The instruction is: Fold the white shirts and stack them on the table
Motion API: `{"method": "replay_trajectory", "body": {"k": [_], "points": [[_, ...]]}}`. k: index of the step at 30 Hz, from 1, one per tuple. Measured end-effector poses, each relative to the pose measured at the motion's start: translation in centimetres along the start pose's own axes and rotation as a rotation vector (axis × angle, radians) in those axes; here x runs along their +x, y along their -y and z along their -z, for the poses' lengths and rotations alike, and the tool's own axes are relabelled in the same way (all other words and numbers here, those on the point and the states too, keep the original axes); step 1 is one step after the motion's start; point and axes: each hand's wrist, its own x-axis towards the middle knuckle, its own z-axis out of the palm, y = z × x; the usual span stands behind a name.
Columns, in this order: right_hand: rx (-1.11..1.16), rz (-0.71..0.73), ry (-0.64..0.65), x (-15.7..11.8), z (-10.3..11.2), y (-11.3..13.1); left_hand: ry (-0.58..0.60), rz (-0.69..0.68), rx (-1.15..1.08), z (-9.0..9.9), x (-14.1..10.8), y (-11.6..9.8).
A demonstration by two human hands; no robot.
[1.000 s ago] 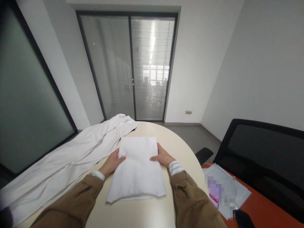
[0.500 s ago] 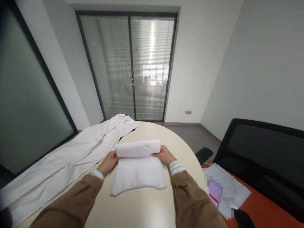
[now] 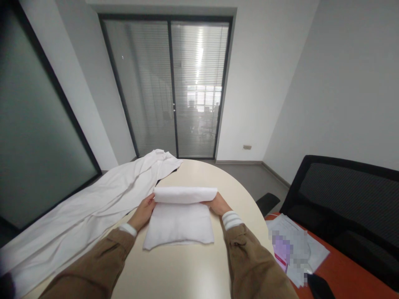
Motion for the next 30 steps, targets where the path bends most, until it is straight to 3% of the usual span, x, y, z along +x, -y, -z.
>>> {"method": "replay_trajectory", "body": {"k": [5, 11, 18, 23, 30], "points": [[0.127, -0.021, 0.018, -0.1, 0.2, -0.6, 0.027, -0.079, 0.182, 0.0, -0.7, -1.0], [0.359, -0.099, 0.053, 0.2, -0.2, -0.8, 0.059, 0.007, 0.150, -0.1, -0.5, -0.4], [0.203, -0.106, 0.079, -0.3, -0.3, -0.3, 0.013, 0.031, 0.093, 0.0, -0.4, -0.4], [0.178, -0.132, 0.077, -0.2, 0.0, -0.7, 0.046, 0.024, 0.097, 0.3, -0.4, -0.5], [0.351, -0.154, 0.068, 0.2, 0.0, -1.9, 0.021, 0.194, -0.192, -0.2, -0.3, 0.0]]}}
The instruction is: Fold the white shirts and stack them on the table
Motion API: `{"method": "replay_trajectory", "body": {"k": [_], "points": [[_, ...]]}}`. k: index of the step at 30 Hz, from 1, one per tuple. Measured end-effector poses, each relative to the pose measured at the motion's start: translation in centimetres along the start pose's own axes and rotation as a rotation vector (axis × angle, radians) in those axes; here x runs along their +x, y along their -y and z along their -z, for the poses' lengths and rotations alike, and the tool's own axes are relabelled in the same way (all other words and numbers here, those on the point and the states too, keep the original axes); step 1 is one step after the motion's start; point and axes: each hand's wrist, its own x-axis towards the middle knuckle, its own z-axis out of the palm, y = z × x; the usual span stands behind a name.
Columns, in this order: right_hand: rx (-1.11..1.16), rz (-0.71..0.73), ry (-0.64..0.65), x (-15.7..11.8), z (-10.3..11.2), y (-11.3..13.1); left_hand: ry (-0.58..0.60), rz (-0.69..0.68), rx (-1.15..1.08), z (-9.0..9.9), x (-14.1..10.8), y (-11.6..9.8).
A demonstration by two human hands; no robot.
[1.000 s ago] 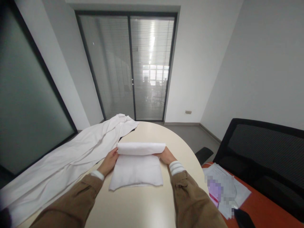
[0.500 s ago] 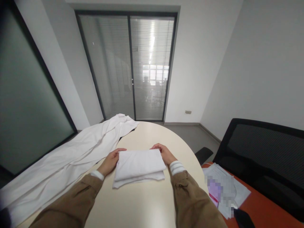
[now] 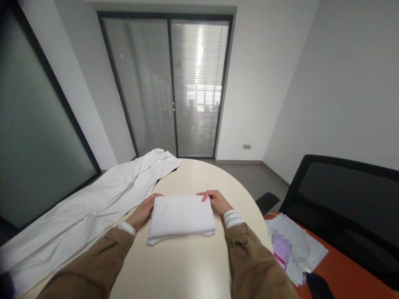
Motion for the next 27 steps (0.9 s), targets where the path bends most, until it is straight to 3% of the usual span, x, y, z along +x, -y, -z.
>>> {"method": "replay_trajectory", "body": {"k": [3, 6, 9, 14, 16, 18, 21, 24, 27], "points": [[-0.001, 0.003, 0.016, 0.0, 0.0, 0.0, -0.029, 0.020, -0.052, -0.3, 0.0, 0.2], [-0.047, 0.027, 0.017, -0.1, -0.2, 0.0, -0.042, -0.043, -0.028, -0.4, 0.1, 0.3], [-0.134, 0.049, 0.019, -0.2, -0.4, 0.1, -0.096, -0.153, 0.133, -0.2, 0.4, 0.3], [-0.251, 0.094, 0.017, -0.4, -0.7, 0.4, -0.290, -0.404, 0.460, -0.5, -0.4, -1.0], [-0.298, 0.111, 0.019, -0.4, -0.8, 0.5, -0.187, -0.530, 0.645, -1.1, -1.5, -1.9], [-0.329, 0.117, 0.021, -0.4, -0.8, 0.5, 0.040, -0.613, 0.881, -1.9, -2.7, -2.5], [-0.337, 0.099, 0.027, -0.3, -0.7, 0.6, 0.323, -0.577, 1.149, -2.9, -4.1, -2.6], [-0.317, 0.066, 0.037, -0.3, -0.4, 0.6, 0.437, -0.476, 1.266, -3.2, -4.5, -2.1], [-0.335, 0.058, 0.041, -0.4, -0.1, 0.9, 0.454, -0.426, 1.296, -3.1, -4.5, -1.8]]}}
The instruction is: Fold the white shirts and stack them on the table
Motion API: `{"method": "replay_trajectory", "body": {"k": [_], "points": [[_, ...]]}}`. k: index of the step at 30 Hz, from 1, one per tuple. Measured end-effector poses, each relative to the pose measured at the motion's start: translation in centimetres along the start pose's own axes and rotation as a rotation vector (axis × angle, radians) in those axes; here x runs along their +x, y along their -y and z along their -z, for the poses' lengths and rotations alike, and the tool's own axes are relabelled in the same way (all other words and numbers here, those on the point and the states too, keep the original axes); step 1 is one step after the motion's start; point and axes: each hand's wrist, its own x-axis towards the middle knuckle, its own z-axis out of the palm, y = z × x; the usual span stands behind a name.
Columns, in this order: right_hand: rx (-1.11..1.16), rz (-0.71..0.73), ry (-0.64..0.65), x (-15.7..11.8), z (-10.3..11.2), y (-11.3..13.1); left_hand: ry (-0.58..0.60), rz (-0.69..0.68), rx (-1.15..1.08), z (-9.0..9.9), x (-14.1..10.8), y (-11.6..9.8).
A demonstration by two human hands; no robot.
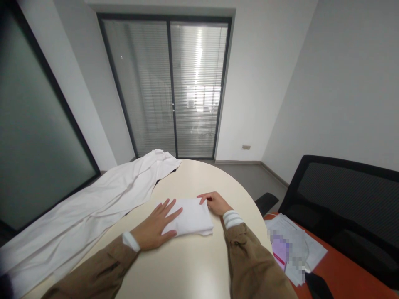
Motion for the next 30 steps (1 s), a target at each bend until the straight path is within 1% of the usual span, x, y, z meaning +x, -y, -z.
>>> {"method": "replay_trajectory", "body": {"k": [2, 4, 6, 7, 8, 10, 11, 13, 15, 18, 23, 28, 30], "points": [[-0.073, -0.005, -0.060, -0.1, 0.2, 0.5, -0.006, 0.009, 0.000, -0.1, 0.0, 0.1], [-0.206, -0.006, -0.187, -0.3, 0.0, 1.7, -0.018, 0.010, 0.001, -0.1, 0.0, 0.2], [-0.349, 0.033, -0.292, -0.6, -0.9, 3.5, -0.022, 0.009, 0.004, -0.2, 0.0, 0.2], [-0.404, 0.076, -0.302, -0.8, -1.6, 4.5, -0.022, 0.009, 0.004, -0.2, 0.0, 0.1], [-0.439, 0.129, -0.275, -1.0, -2.4, 5.5, -0.020, 0.009, 0.003, -0.2, 0.0, 0.1], [-0.494, 0.240, -0.142, -1.6, -4.5, 7.0, -0.020, 0.007, 0.001, -0.1, 0.0, 0.0], [-0.533, 0.271, -0.065, -1.9, -5.5, 7.5, -0.019, 0.009, -0.002, -0.1, 0.0, 0.0], [-0.622, 0.250, 0.073, -2.4, -7.4, 7.8, -0.009, 0.031, -0.010, -0.1, 0.0, 0.0], [-0.695, 0.172, 0.144, -2.6, -8.5, 7.3, 0.012, 0.069, -0.021, -0.2, 0.1, 0.1], [-0.748, 0.071, 0.154, -2.6, -8.8, 6.5, 0.021, 0.119, -0.038, -0.3, 0.3, 0.2], [-0.759, -0.041, 0.161, -2.3, -8.2, 6.3, 0.036, 0.162, -0.027, -0.4, 0.4, 0.3], [-0.780, -0.053, 0.182, -2.5, -8.2, 6.7, 0.064, 0.206, -0.020, -0.2, 0.3, 0.1], [-0.806, -0.052, 0.211, -2.6, -8.2, 6.9, 0.080, 0.224, -0.024, -0.2, 0.3, 0.2]]}}
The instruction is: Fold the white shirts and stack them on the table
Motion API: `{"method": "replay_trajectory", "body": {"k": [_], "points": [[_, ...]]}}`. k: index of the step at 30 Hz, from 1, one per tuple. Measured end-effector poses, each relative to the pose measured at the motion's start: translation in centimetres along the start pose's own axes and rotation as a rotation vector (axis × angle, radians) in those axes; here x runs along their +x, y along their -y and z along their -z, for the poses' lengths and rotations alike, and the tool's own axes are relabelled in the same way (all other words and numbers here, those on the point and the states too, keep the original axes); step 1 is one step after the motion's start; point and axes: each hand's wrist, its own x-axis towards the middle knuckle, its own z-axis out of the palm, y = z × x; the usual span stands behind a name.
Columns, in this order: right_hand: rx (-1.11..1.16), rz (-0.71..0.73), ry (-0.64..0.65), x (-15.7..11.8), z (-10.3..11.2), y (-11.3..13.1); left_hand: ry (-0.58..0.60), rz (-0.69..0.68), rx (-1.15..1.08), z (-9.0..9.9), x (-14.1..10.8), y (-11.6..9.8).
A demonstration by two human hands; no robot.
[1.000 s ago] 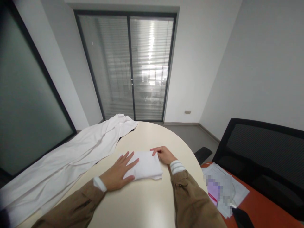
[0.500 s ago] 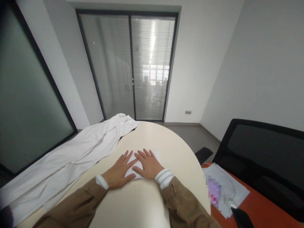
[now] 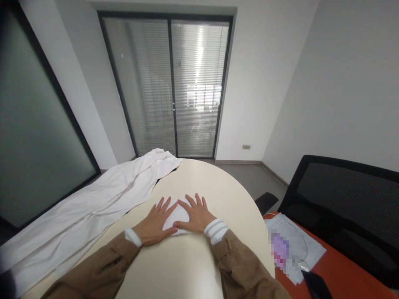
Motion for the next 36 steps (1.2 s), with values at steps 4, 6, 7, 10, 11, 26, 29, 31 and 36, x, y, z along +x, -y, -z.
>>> {"method": "replay_trajectory", "body": {"k": [4, 6, 7, 10, 11, 26, 29, 31, 36], "points": [[-0.056, 0.012, 0.041, -0.2, 0.4, 0.3, 0.016, 0.002, 0.023, -0.1, 0.1, 0.3], [-0.071, 0.000, 0.035, -0.2, 0.4, 0.4, 0.010, -0.002, 0.037, -0.1, 0.2, 0.4], [-0.074, -0.004, 0.030, -0.2, 0.4, 0.4, 0.003, -0.001, 0.042, -0.2, 0.2, 0.4], [-0.079, -0.010, 0.027, -0.2, 0.4, 0.5, -0.011, 0.017, 0.051, -0.2, 0.2, 0.3], [-0.082, -0.012, 0.025, -0.2, 0.4, 0.5, -0.012, 0.024, 0.052, -0.1, 0.2, 0.3], [-0.142, -0.057, -0.055, 0.1, -0.5, 0.2, -0.109, 0.034, 0.095, -0.6, 0.4, 0.2], [-0.153, -0.066, -0.073, 0.2, -0.7, 0.0, -0.135, 0.008, 0.123, -0.7, 0.6, 0.4], [-0.155, -0.075, -0.079, 0.3, -0.7, -0.1, -0.139, -0.042, 0.141, -0.7, 0.7, 0.5], [-0.164, -0.092, -0.089, 0.3, -0.7, -0.2, -0.110, -0.172, 0.137, -0.4, 0.6, 0.4]]}}
